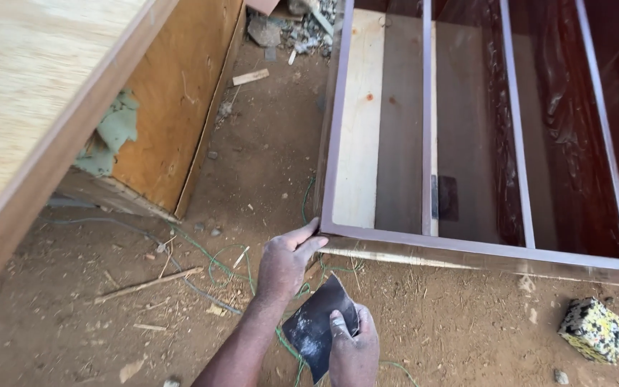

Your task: The person sands the edges and surfaces of a wooden frame using a sanding block. They work on the vertical dividers and horizontal rails of the frame, moving around the structure to reach different sections.

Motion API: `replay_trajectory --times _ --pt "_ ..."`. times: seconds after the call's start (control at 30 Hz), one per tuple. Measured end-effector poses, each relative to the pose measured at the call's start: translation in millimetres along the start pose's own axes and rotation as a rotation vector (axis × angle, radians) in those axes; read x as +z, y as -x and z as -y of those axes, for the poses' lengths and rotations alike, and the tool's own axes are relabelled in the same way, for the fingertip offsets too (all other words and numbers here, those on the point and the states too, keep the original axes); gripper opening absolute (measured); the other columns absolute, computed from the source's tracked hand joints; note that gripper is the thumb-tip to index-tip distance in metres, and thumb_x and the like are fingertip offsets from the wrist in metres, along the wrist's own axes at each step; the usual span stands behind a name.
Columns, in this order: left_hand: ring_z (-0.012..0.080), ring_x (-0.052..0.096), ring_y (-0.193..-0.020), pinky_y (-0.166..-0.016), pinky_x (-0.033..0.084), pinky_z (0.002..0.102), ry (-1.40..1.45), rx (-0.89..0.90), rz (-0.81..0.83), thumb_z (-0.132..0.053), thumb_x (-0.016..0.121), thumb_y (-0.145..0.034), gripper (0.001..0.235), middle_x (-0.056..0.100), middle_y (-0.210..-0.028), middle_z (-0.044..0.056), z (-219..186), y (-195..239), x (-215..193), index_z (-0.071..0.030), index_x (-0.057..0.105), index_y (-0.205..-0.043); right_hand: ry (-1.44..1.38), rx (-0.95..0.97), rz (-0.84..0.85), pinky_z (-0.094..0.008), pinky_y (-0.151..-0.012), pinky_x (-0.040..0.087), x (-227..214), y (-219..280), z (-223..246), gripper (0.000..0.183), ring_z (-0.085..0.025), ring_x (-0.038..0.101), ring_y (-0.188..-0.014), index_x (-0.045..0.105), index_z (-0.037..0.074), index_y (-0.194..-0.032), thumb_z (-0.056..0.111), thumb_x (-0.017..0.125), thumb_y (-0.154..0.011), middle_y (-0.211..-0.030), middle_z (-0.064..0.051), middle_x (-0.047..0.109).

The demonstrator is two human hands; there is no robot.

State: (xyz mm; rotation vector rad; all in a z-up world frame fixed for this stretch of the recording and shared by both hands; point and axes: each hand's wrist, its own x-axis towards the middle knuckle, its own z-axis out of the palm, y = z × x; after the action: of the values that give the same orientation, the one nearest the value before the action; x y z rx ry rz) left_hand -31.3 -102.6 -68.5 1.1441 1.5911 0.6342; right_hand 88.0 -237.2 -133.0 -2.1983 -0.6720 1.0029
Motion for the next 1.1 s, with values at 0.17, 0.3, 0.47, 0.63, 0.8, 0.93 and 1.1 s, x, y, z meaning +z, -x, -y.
replay_trajectory --times 0.17,0.3,0.47,0.63,0.8,0.93,1.1 --pt "0.0132 0.069 -0.127 -0.108 0.049 0.028 -0.03 0.13 -0.019 -0.04 0.061 -0.091 0.046 0.075 -0.131 0.002 78.9 -6.1 22.6 -0.014 0.075 -0.126 -0.026 -0.156 -0.166 -0.034 -0.09 0.049 51.3 -2.3 -33.0 0.023 -0.02 0.07 -0.096 0.071 0.021 -0.107 0.024 0.064 -0.085 -0.099 0.002 0.077" --pt "0.0133 0.068 -0.129 -0.112 0.046 0.026 0.038 0.224 -0.036 -0.038 0.059 -0.093 0.045 0.074 -0.133 0.003 112.4 -5.2 28.5 -0.012 0.075 -0.126 -0.152 -0.24 -0.121 -0.038 -0.087 0.051 72.0 2.2 -26.2 0.023 -0.022 0.068 -0.096 0.066 0.016 -0.109 0.026 0.054 -0.092 -0.105 -0.003 0.072" --pt "0.0131 0.062 -0.081 -0.075 0.049 0.03 0.287 0.329 0.179 -0.044 0.049 -0.099 0.045 0.073 -0.087 0.002 129.1 39.8 16.5 -0.011 0.078 -0.091 -0.313 -0.499 -0.341 -0.039 -0.083 0.054 90.8 5.0 -37.7 0.022 -0.026 0.065 -0.096 0.062 0.008 -0.113 0.021 0.058 -0.096 -0.108 -0.011 0.066" --pt "0.0176 0.051 -0.138 -0.118 0.037 0.032 0.635 0.446 0.314 -0.031 0.066 -0.086 0.082 0.053 -0.15 0.01 159.1 54.6 15.1 -0.01 0.035 -0.159 -0.286 -0.954 0.002 -0.041 -0.101 0.051 99.2 -1.8 -50.6 0.043 -0.027 0.064 -0.117 0.062 0.004 -0.125 0.024 0.058 -0.087 -0.126 -0.014 0.066" --pt "0.0223 0.06 -0.085 -0.076 0.055 0.037 0.586 0.329 0.165 -0.017 0.069 -0.072 0.043 0.062 -0.098 0.01 180.1 33.5 13.0 -0.006 0.059 -0.112 -0.16 -1.099 0.423 -0.051 -0.114 0.042 72.0 2.9 -42.7 0.102 -0.031 0.05 -0.141 0.048 0.006 -0.147 0.087 0.035 -0.086 -0.152 -0.02 0.051" --pt "0.0149 0.056 -0.072 -0.069 0.049 0.032 0.507 0.368 -0.266 -0.017 0.062 -0.08 0.006 0.063 -0.078 0.0 182.1 22.9 31.0 -0.012 0.063 -0.084 -0.242 -1.185 0.136 -0.037 -0.096 0.056 43.3 -17.7 -37.9 0.037 -0.023 0.071 -0.11 0.073 0.009 -0.112 0.037 0.056 -0.094 -0.117 -0.01 0.075" --pt "0.0186 0.067 -0.046 -0.038 0.059 0.03 0.429 0.47 -0.157 -0.04 0.08 -0.081 0.044 0.066 -0.065 0.016 141.4 36.9 23.6 -0.001 0.068 -0.096 -0.158 -1.517 -0.696 -0.043 -0.108 0.043 10.9 -68.2 -2.4 0.016 -0.029 0.06 -0.114 0.072 0.01 -0.111 0.012 0.064 -0.098 -0.115 -0.008 0.069"
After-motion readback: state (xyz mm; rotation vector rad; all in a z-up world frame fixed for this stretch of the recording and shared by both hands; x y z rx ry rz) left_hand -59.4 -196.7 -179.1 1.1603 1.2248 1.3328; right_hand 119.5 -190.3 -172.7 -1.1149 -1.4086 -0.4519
